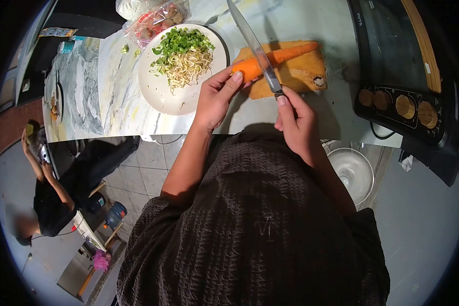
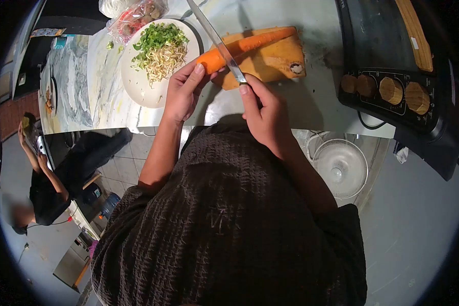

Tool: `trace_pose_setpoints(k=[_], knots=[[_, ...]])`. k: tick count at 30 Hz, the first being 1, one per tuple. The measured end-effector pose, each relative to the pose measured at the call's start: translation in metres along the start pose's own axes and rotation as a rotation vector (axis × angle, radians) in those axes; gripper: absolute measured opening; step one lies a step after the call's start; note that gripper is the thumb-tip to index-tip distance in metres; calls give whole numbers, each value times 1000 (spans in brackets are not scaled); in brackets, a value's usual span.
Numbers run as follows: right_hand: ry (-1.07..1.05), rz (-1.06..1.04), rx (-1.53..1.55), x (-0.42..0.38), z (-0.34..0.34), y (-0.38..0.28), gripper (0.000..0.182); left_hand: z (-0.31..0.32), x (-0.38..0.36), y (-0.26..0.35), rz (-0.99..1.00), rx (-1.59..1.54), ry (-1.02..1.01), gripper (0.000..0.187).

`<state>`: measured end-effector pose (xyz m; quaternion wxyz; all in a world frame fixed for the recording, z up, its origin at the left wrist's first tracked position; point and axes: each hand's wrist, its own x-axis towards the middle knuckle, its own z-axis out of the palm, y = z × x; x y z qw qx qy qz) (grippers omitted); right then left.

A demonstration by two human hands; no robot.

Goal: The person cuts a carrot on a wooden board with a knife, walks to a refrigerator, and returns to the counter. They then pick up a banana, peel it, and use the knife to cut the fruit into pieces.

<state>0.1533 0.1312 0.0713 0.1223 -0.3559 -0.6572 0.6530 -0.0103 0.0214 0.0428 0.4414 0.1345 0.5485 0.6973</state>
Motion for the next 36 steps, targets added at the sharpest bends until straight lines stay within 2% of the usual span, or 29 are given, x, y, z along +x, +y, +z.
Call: trace_pose_setpoints(k=[2,5,36], knots=[[101,-433,-319,1,-3,4,27,1,0,1,-12,-58,-17,45],[69,-533,-364,0,-2,-2,29,1,-2,-2,-3,-74,-18,44],[158,-495,-504,-10,8,-3,36,6,-5,-6,34,58,5,43]])
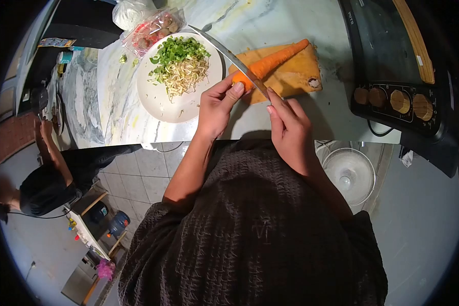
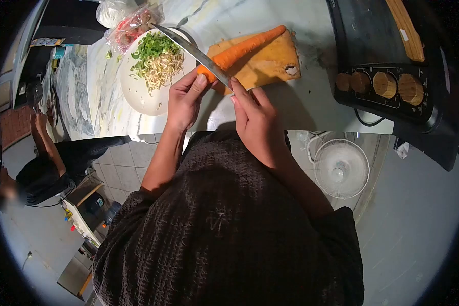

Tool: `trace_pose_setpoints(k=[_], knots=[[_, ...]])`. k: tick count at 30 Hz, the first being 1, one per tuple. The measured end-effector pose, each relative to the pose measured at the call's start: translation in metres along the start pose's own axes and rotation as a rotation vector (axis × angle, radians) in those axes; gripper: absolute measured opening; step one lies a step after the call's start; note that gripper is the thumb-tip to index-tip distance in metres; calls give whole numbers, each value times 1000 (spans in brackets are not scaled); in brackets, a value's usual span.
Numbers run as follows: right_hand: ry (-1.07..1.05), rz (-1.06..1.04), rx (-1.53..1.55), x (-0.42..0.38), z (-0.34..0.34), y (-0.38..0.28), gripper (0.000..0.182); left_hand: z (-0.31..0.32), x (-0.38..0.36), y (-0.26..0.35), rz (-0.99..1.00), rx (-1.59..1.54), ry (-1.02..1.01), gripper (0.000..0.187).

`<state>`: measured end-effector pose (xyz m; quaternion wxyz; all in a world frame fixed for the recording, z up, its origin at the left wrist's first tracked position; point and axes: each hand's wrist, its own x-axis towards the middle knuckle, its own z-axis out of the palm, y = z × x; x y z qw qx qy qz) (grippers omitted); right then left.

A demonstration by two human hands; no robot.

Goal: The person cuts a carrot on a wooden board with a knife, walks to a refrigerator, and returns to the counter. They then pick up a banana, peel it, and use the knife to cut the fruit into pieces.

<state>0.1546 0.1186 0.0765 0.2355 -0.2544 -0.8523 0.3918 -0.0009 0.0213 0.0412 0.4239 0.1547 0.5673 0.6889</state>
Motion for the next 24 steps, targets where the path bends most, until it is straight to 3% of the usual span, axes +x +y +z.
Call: trace_pose_setpoints(k=[20,24], knots=[[34,-8,-88,6,6,-6,36,4,0,0,67,-7,54,45],[54,0,-99,6,7,-8,35,6,0,0,79,125,75,46]])
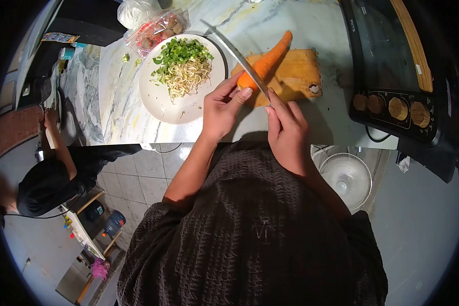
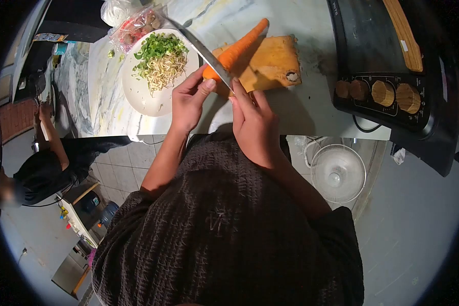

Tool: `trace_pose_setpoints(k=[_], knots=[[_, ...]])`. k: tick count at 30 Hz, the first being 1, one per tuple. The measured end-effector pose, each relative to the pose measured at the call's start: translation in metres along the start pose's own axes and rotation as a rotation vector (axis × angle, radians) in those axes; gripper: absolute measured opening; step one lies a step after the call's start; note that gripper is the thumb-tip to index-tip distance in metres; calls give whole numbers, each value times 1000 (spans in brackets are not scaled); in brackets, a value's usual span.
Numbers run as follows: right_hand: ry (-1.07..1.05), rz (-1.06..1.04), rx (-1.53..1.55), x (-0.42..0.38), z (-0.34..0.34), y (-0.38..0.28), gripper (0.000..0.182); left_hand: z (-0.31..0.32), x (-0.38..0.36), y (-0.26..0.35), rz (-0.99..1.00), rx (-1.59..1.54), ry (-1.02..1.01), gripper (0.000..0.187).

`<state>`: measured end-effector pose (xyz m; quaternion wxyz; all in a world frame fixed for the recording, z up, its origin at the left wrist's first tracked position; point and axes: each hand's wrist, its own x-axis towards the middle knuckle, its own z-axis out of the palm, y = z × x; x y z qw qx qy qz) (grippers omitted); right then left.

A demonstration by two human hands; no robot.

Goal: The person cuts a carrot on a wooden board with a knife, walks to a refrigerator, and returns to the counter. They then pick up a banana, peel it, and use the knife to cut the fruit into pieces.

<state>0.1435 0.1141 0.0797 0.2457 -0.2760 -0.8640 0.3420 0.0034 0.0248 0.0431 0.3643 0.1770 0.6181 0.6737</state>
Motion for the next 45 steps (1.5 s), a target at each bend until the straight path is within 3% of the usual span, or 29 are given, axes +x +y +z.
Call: trace_pose_setpoints(k=[17,24,33,35,39,41,45], knots=[[-68,-22,169,1,-9,20,36,-5,-1,-7,-87,-182,-29,41],[-41,-81,96,3,-6,27,34,-9,0,-6,-46,-249,-40,39],[-28,-101,114,-3,-11,36,33,-10,4,-9,-180,-325,-137,41],[3,11,26,-2,-21,33,32,-5,6,-8,-178,-233,-80,39],[120,-10,1,-3,-27,51,29,-8,10,-25,-122,-70,-88,35],[114,25,-25,-5,-30,56,28,-7,12,-28,35,470,-14,31],[131,73,-42,-10,-34,63,28,1,12,-32,165,692,56,26]])
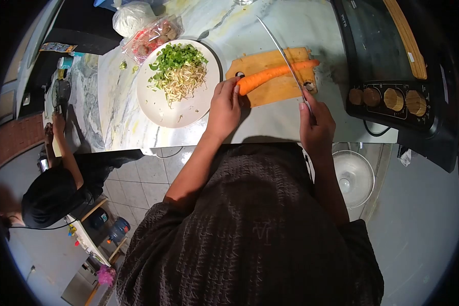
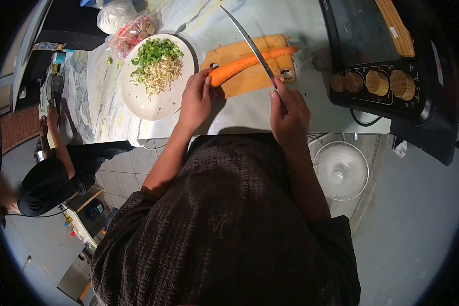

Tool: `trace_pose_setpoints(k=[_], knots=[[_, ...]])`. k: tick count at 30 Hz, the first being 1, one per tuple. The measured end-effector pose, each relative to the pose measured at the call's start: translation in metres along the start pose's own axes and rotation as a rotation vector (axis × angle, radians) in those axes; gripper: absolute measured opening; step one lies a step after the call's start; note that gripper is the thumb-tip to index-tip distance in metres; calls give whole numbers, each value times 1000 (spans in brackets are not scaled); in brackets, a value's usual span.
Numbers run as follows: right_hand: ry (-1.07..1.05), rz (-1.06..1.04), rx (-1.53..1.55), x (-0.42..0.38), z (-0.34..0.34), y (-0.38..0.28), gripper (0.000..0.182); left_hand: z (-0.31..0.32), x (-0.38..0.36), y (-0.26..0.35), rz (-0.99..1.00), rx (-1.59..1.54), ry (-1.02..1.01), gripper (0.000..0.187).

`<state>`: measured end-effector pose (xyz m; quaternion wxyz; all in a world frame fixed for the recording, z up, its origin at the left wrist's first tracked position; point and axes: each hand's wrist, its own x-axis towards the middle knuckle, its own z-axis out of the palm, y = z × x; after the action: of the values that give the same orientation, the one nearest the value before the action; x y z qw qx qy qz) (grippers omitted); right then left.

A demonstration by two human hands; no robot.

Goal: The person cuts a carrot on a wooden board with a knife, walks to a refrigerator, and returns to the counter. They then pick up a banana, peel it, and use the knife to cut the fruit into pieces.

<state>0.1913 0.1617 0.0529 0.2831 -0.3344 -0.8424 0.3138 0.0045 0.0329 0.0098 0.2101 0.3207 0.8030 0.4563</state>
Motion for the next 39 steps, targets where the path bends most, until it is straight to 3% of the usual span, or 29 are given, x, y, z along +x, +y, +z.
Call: trace_pose_setpoints(k=[3,7,9,13,19,24,32,39], knots=[[0,42,5,-2,-4,3,27,0,-1,10,160,141,99,24],[-3,73,4,-4,-8,8,28,-7,4,27,73,244,52,20],[5,60,4,-4,-8,11,28,-7,10,23,216,324,114,17],[13,50,-28,0,-6,19,29,-7,14,24,246,302,85,16],[-32,155,39,6,-16,20,29,-8,18,30,176,346,66,15],[10,80,77,9,-19,34,30,-8,18,36,93,320,47,14],[15,-11,125,22,-21,41,29,1,10,36,169,323,172,12],[-54,38,113,33,-21,39,28,8,12,29,232,480,214,11]])
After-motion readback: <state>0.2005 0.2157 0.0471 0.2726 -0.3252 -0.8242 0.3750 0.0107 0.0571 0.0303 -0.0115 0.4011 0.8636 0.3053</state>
